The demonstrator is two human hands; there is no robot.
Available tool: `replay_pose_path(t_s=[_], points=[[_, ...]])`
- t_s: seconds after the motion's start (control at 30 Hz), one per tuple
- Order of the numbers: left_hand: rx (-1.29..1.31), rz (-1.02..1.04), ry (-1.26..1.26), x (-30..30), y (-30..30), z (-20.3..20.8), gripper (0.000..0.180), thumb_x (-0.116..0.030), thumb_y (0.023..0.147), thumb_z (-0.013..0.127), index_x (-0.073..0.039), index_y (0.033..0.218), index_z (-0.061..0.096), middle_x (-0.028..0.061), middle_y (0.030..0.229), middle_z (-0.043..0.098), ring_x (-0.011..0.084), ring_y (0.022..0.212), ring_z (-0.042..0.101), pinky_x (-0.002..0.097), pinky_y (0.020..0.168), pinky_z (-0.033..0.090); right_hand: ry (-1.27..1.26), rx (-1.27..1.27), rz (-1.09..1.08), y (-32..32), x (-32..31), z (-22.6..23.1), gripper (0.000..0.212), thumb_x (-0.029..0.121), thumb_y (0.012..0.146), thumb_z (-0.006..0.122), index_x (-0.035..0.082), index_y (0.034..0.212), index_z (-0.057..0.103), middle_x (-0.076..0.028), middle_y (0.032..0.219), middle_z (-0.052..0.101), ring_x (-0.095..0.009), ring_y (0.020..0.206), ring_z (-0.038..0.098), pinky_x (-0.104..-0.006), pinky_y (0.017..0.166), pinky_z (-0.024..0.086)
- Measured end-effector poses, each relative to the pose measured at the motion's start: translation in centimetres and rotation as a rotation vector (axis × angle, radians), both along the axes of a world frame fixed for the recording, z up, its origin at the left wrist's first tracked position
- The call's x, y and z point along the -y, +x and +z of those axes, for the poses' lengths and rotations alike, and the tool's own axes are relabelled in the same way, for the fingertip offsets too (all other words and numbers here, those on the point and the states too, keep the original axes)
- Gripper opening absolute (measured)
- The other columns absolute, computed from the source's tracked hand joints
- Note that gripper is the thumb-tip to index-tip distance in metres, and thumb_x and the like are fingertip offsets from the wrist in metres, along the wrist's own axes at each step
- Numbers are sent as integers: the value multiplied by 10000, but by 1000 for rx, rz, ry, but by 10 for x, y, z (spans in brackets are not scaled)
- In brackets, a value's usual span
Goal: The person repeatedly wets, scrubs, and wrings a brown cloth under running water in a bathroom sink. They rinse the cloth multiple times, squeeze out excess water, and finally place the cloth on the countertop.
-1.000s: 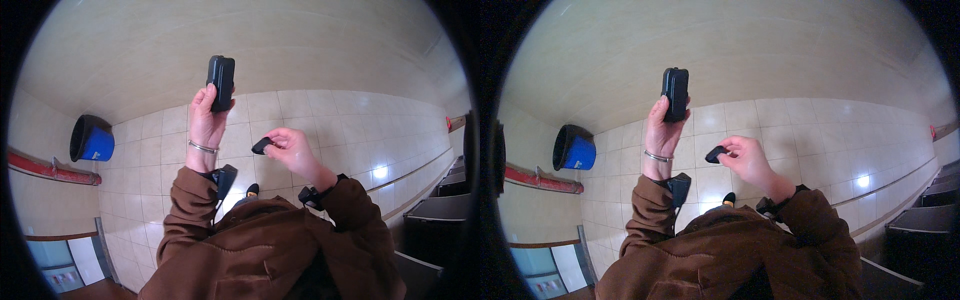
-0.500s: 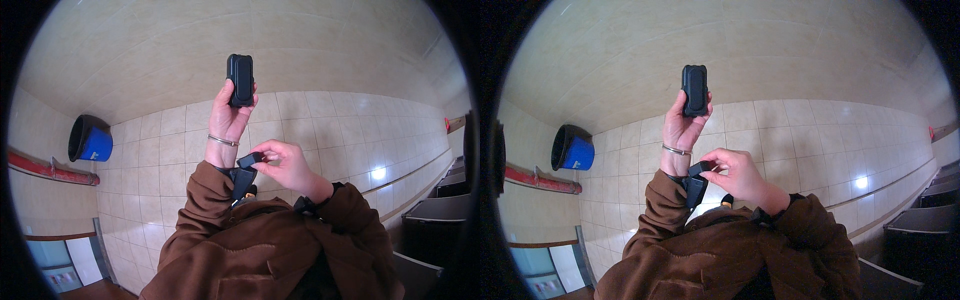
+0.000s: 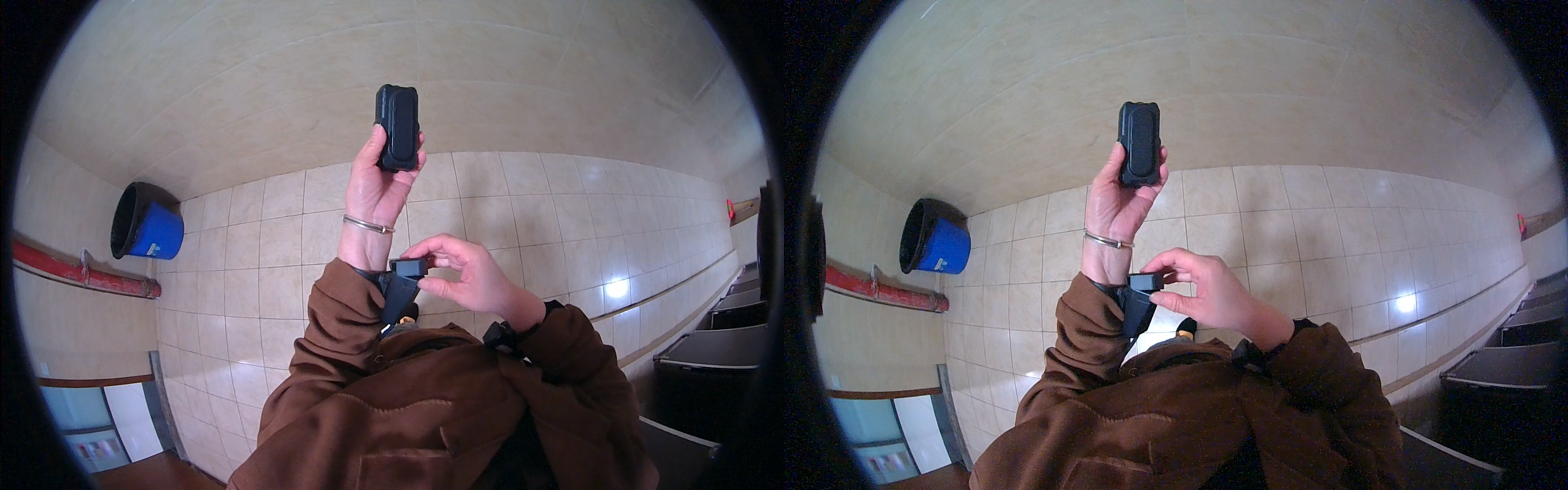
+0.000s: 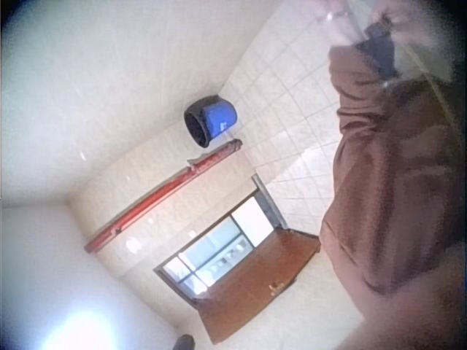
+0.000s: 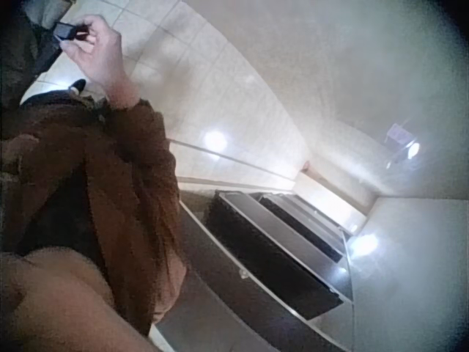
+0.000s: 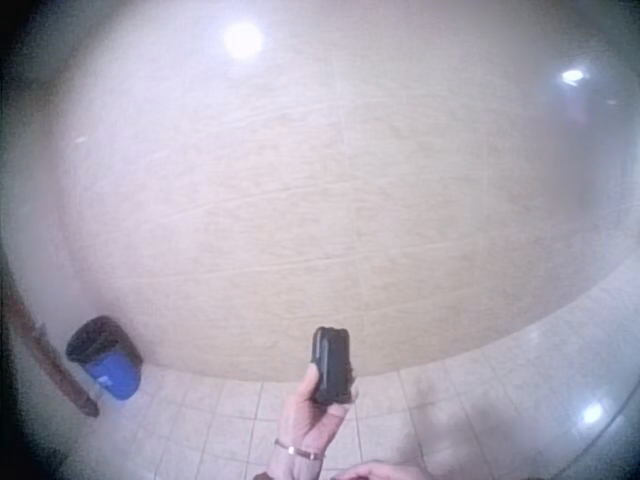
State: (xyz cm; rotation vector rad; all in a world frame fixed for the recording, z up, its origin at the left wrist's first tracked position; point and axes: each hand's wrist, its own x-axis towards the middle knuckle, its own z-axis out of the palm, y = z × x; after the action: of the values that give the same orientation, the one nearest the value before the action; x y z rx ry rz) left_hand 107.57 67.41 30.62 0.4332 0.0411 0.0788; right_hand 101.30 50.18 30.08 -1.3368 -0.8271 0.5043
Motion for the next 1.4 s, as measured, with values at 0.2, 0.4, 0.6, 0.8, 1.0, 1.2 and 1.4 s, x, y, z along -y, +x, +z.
replay_pose_path(t_s=[0.2, 0.4, 0.6, 0.8, 1.0, 1.2, 1.4], points=[[2, -30, -81, -7, 8, -10, 405, -249, 895, 523, -10, 1210, 435, 196, 1127, 522, 334, 1021, 524, 418, 817, 469, -90, 463, -136, -2, 6, 4, 377, 24, 740, 661, 19, 1107, 573, -132, 1017, 588, -242, 937, 591, -300, 806, 482], [-6, 15, -76, -8, 14, -14, 391, -248, 892, 529, -11, 1193, 448, 189, 1126, 523, 335, 1016, 524, 419, 815, 466, -87, 629, -189, -1, 6, 3, 371, 18, 711, 677, -6, 1070, 587, -147, 1005, 596, -271, 891, 604, -316, 757, 501], [-25, 6, -81, -12, 18, -18, 384, -246, 887, 537, -18, 1186, 455, 185, 1117, 531, 333, 1010, 525, 420, 814, 463, -73, 851, -221, 2, 5, 7, 377, 22, 661, 702, -37, 1016, 589, -153, 963, 600, -286, 874, 603, -331, 737, 508], [-54, 35, -97, -14, 24, -21, 378, -254, 891, 529, -23, 1181, 456, 180, 1112, 534, 330, 998, 527, 424, 809, 464, -133, 866, -230, -1, 6, 7, 498, 72, 639, 739, -35, 1081, 536, -157, 1025, 570, -309, 933, 576, -344, 789, 488], [-99, 101, -127, -13, 37, -24, 391, -267, 883, 534, -30, 1184, 456, 173, 1107, 542, 326, 990, 529, 426, 801, 461, -368, 579, -332, -19, 0, -4, 1011, 180, 521, 835, 3, 1314, 234, -171, 1234, 404, -324, 1137, 427, -402, 950, 366], [-114, 154, -157, -16, 45, -24, 382, -259, 879, 535, -39, 1182, 460, 173, 1099, 550, 330, 984, 532, 442, 810, 449, -408, 663, -446, -16, -7, -7, 968, 177, 518, 818, 11, 1298, 270, -147, 1199, 444, -306, 1124, 433, -495, 1001, 257], [-141, 177, -145, -22, 51, -25, 368, -262, 880, 534, -38, 1165, 472, 170, 1089, 555, 333, 978, 534, 445, 812, 448, -443, 709, -448, -11, -11, -3, 901, 202, 507, 810, 19, 1255, 342, -134, 1168, 468, -300, 1118, 438, -574, 992, 204]])
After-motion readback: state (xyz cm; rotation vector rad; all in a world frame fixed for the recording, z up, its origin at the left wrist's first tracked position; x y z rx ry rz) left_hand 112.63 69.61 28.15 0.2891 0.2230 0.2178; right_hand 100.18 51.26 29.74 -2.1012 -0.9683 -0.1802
